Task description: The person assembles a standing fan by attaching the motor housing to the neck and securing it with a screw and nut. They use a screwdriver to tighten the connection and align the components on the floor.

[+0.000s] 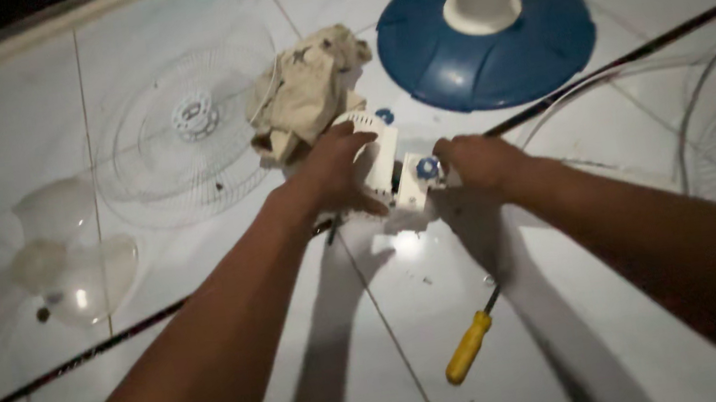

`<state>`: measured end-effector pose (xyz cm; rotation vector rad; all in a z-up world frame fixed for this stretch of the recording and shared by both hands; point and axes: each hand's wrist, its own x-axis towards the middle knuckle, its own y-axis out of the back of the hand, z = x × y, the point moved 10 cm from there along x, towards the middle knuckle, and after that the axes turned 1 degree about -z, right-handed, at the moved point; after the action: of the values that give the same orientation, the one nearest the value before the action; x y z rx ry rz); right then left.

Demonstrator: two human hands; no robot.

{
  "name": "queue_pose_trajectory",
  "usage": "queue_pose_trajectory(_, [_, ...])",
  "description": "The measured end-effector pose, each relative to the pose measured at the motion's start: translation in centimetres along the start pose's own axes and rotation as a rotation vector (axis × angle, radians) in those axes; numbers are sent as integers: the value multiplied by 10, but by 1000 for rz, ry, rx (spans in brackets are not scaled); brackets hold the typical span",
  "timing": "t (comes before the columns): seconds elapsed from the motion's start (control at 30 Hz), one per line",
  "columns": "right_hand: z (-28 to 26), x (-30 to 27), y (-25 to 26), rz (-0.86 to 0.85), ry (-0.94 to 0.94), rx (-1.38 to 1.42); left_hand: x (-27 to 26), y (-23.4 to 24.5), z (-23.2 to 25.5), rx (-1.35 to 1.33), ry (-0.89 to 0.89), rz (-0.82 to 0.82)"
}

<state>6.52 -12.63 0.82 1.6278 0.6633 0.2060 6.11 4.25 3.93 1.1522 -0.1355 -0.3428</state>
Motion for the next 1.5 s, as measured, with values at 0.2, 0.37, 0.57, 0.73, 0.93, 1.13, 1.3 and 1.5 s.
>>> queue_pose_trajectory(0.2, [5,-5,-4,-116,-16,17,20,20,-11,-43,107,-44])
queue_pose_trajectory(0.37, [20,7,-3,-235,-55,27,32,48,-20,63,351,-263])
queue_pose_trajectory(0.57, [44,31,23,-117,-35,29,65,81,-2,54,453,-190])
queue_pose_trajectory(0.73, [59,13,12,-113,-85,157,64,37,-11,-4,332,3])
queue_pose_trajectory(0.93, [66,-26,13,-150,-93,53,24,5,10,-3,22,372])
queue_pose_trajectory(1.13, [20,-32,43,74,106,288,19,-31,64,110,-209,52])
queue_pose_trajectory(1.3, [-22,-28,48,234,144,210,17,-39,71,196,-241,-30])
queue_pose_trajectory(1.5, [-39,-1,8,258,-16,285,33,-50,54,170,-315,-79])
